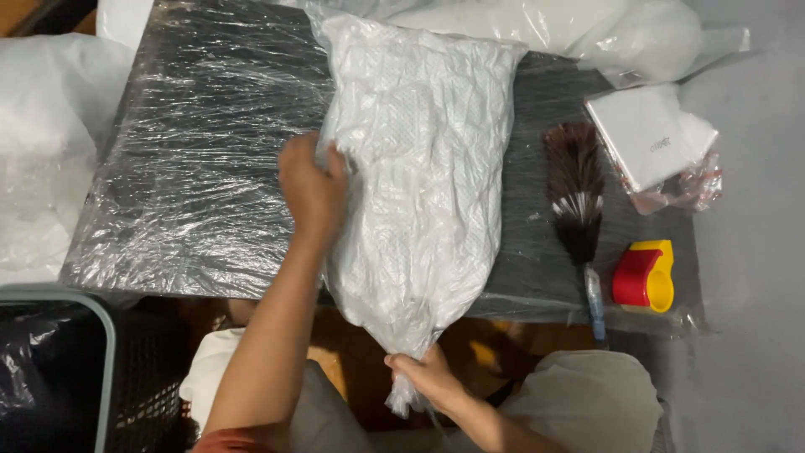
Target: The person places a white item into a clear plastic bag, folds the top edges, and ties the bag closed. The person then smooths the bag on the table and lifts it to place it into a nearby basket.
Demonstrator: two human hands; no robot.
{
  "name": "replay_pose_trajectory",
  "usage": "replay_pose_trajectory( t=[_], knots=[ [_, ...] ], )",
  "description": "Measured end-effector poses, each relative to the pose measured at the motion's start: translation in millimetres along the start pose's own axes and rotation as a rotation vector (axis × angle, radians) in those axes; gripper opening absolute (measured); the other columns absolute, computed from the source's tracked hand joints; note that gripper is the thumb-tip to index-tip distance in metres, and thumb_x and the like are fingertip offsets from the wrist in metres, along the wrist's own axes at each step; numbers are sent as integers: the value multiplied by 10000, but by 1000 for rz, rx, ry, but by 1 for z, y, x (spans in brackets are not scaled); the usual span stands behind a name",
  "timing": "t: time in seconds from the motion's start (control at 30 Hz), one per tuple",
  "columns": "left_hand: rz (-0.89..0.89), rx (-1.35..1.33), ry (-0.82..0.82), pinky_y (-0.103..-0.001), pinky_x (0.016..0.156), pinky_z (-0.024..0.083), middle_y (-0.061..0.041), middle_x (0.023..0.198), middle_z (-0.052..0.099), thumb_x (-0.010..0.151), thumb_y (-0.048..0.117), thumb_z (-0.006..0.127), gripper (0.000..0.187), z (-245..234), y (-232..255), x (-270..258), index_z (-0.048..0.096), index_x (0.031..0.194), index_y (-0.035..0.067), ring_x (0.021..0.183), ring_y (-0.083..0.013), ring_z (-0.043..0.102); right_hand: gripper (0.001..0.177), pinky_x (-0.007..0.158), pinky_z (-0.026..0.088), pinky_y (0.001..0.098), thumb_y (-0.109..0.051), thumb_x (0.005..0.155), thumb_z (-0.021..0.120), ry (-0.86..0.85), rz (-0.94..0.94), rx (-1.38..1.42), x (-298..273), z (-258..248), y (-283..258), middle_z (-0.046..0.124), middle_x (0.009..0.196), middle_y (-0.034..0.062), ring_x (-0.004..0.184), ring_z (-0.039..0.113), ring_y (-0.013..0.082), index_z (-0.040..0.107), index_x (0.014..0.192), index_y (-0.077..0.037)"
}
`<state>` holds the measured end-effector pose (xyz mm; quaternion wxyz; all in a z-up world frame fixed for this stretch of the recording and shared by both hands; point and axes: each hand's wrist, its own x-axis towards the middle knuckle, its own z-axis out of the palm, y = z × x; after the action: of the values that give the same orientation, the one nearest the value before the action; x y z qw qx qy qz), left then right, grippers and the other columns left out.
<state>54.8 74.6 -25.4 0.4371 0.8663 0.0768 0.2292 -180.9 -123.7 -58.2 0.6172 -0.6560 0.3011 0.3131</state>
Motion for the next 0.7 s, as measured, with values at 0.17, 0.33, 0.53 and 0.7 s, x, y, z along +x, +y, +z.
replay_pose_trajectory(
  t=[0.17,0.33,0.53,0.7],
  knots=[
    [-782,-175,-214,-378,921,516,-83,1179,734,869,637,563,644,7,-36,15,690,1170,82,1079,-261,681,462,684,575,311,-95,754,760,-2,-19,-24,1,-2,0,704,943,93,771,664,184,679,1204,-36],
    [-506,-225,114,-364,696,487,-5,842,708,991,322,613,226,36,-63,7,666,860,146,783,-179,624,565,685,565,312,-121,744,737,14,19,-41,-5,-1,-6,706,1000,90,784,671,183,639,1298,-65],
    [-652,-326,301,-415,733,466,-110,897,669,1043,339,369,324,57,-63,9,564,968,91,814,-255,605,412,599,531,324,-51,736,762,12,-104,21,10,-4,14,667,790,95,636,640,186,679,1139,-19],
    [-715,-95,-63,-451,836,482,-92,1000,722,878,653,450,587,32,-35,46,645,992,111,937,-307,663,577,670,576,307,-99,712,768,7,-67,9,7,-4,12,712,1028,68,830,662,162,664,1278,-69]
  ],
)
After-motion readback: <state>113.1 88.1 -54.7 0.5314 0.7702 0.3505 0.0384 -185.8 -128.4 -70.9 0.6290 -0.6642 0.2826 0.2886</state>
